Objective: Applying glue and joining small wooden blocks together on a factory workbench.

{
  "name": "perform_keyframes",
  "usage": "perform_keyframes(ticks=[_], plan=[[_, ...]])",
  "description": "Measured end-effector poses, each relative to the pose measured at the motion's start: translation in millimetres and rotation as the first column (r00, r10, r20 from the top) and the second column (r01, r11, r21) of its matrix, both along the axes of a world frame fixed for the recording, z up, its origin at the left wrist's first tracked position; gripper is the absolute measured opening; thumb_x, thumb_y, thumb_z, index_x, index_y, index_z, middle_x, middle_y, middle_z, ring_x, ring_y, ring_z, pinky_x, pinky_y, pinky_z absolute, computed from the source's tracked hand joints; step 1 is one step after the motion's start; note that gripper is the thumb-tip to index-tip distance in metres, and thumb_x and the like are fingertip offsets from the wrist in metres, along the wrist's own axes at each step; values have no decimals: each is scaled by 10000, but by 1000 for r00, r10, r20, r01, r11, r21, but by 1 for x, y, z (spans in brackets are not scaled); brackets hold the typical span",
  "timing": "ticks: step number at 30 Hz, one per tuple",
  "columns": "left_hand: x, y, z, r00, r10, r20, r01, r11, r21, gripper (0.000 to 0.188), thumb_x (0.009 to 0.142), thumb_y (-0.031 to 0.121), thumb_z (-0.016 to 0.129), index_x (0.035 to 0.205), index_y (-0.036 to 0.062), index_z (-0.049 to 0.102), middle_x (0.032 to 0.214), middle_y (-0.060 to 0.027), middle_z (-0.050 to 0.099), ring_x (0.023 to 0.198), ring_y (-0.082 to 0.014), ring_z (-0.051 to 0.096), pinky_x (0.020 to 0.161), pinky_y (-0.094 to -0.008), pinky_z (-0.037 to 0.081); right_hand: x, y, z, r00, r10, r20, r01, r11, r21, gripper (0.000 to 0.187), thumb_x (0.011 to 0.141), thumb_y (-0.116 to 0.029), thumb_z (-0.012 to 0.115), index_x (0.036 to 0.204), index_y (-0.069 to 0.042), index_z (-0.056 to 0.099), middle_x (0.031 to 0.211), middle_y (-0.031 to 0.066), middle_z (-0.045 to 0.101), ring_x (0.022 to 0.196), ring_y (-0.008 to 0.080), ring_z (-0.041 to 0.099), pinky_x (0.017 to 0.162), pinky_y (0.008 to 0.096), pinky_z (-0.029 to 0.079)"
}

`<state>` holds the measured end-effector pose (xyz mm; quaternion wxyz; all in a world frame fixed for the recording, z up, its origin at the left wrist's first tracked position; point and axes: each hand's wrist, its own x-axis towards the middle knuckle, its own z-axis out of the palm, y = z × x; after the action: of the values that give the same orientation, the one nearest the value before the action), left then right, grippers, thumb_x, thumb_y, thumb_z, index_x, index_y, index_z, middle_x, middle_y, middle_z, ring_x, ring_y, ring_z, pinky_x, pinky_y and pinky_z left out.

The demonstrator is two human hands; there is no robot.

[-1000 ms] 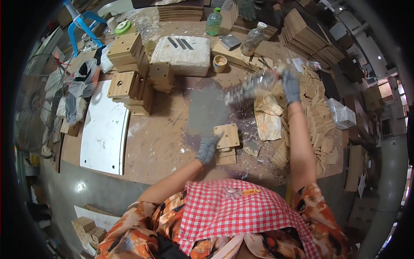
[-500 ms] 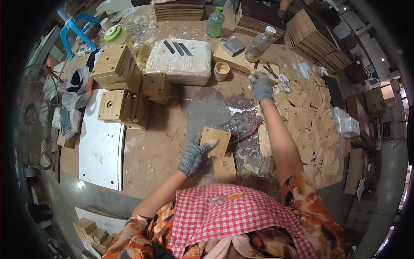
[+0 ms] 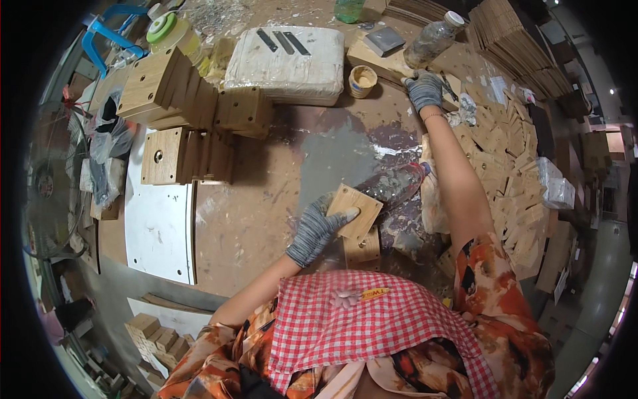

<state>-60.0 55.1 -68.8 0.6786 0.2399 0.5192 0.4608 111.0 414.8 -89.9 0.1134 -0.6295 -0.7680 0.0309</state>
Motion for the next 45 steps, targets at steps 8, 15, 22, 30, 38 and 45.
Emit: perform_keyframes(ticks=[8, 15, 22, 30, 38, 45], plan=[[2, -7, -11, 997, 36, -65, -31, 996, 82, 530, 811, 217, 731, 1229, -19, 506, 1013, -91, 636, 889, -133, 599, 765, -269, 509, -24, -31, 24, 890, 256, -378, -286, 958, -25, 304, 829, -293, 623, 1044, -86, 679, 989, 187, 665, 913, 342, 629, 847, 410, 476], [-1, -7, -10, 991, 11, -137, -4, 999, 52, 568, 799, 175, 723, 1264, -9, 456, 1040, -106, 622, 918, -152, 595, 779, -275, 508, -66, -37, 25, 967, 238, 88, -239, 971, -5, 246, 876, -263, 518, 989, -118, 681, 1008, 146, 657, 961, 316, 626, 852, 417, 495], [-3, -9, -1, 981, -18, -194, 39, 994, 104, 562, 780, 166, 743, 1246, -7, 482, 1051, -113, 626, 932, -158, 599, 798, -286, 511, -75, -37, 13, 938, 246, 246, -251, 968, -13, 256, 873, -249, 521, 1018, -105, 675, 1022, 152, 656, 971, 334, 624, 860, 425, 498], [0, -8, 3, 992, -17, -127, 26, 997, 73, 686, 772, 195, 771, 1306, -82, 442, 1105, -155, 619, 969, -172, 605, 820, -279, 512, -62, -49, 15, 967, 210, -142, -212, 977, 4, 258, 853, -264, 568, 1012, -97, 684, 1002, 177, 642, 961, 356, 608, 865, 419, 488], [-2, -7, 3, 981, 147, -123, -135, 986, 100, 498, 785, 261, 767, 1160, -28, 613, 927, -67, 676, 783, -111, 617, 722, -247, 509, -36, -86, 14, 925, 362, -112, -339, 923, 184, 226, 822, -177, 621, 997, -50, 690, 917, 182, 649, 864, 302, 630, 785, 383, 509], [-15, -16, 33, 988, 153, -14, -150, 983, 105, 355, 797, 239, 729, 1045, 1, 641, 927, -57, 665, 870, -120, 614, 811, -267, 488, -2, -192, 87, 97, -453, -886, -423, 787, -449, 336, 923, -131, 551, 1212, 40, 551, 1039, 130, 641, 763, 104, 560, 651, 218, 451]])
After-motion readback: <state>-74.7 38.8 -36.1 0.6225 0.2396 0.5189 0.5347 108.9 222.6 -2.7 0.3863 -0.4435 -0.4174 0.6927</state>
